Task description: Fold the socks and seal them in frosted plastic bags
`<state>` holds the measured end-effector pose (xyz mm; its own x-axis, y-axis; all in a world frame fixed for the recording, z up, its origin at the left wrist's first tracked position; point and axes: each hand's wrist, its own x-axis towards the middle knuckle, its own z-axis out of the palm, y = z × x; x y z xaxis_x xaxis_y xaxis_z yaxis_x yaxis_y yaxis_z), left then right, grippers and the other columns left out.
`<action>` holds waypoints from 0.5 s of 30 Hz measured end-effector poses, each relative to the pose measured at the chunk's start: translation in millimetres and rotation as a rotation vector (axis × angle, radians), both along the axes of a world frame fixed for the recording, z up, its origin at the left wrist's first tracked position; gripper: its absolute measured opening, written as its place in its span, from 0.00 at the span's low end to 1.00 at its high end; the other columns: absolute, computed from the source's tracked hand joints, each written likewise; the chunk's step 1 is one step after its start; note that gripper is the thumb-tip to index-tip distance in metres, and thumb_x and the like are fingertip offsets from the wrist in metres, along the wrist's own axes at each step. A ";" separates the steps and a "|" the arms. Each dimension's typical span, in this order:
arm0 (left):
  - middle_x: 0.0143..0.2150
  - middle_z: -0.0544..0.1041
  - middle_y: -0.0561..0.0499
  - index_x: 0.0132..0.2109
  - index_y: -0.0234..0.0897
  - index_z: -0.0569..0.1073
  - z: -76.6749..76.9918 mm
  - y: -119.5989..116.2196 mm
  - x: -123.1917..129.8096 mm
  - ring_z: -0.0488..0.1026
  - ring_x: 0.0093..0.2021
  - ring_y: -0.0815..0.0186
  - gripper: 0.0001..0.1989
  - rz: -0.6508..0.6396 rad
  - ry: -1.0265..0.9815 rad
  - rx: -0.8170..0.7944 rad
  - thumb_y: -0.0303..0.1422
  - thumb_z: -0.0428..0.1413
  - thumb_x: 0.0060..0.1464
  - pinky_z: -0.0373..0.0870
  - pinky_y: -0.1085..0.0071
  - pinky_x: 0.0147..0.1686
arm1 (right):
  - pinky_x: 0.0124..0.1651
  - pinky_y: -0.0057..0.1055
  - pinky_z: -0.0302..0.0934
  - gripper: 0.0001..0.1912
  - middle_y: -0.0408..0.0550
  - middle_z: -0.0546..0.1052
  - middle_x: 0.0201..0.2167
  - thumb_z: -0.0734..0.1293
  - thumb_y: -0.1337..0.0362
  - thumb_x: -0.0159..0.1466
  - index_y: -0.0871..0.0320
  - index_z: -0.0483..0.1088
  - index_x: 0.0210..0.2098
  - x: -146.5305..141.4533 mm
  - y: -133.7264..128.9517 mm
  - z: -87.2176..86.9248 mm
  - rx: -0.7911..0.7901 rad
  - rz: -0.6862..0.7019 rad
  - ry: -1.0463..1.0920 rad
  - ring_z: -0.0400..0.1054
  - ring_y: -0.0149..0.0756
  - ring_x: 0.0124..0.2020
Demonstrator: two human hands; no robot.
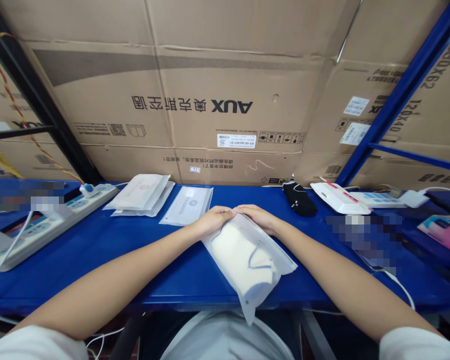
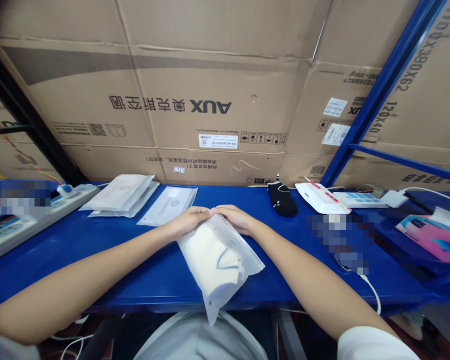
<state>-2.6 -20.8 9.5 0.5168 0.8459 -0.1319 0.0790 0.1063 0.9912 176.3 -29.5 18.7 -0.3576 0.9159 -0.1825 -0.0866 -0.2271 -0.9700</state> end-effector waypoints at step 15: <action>0.19 0.69 0.54 0.25 0.37 0.71 20.7 65.5 -63.3 0.63 0.20 0.67 0.17 0.620 0.060 0.333 0.47 0.59 0.46 0.57 0.73 0.21 | 0.16 0.25 0.42 0.19 0.39 0.55 0.09 0.60 0.63 0.61 0.56 0.54 0.15 18.9 16.3 -4.8 -0.078 0.314 0.313 0.46 0.26 0.12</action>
<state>-65.9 44.7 30.2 -0.0738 0.9823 0.1723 0.1580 -0.1590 0.9745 195.2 -13.3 13.9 -0.6652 0.7418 -0.0852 -0.2886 -0.3606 -0.8870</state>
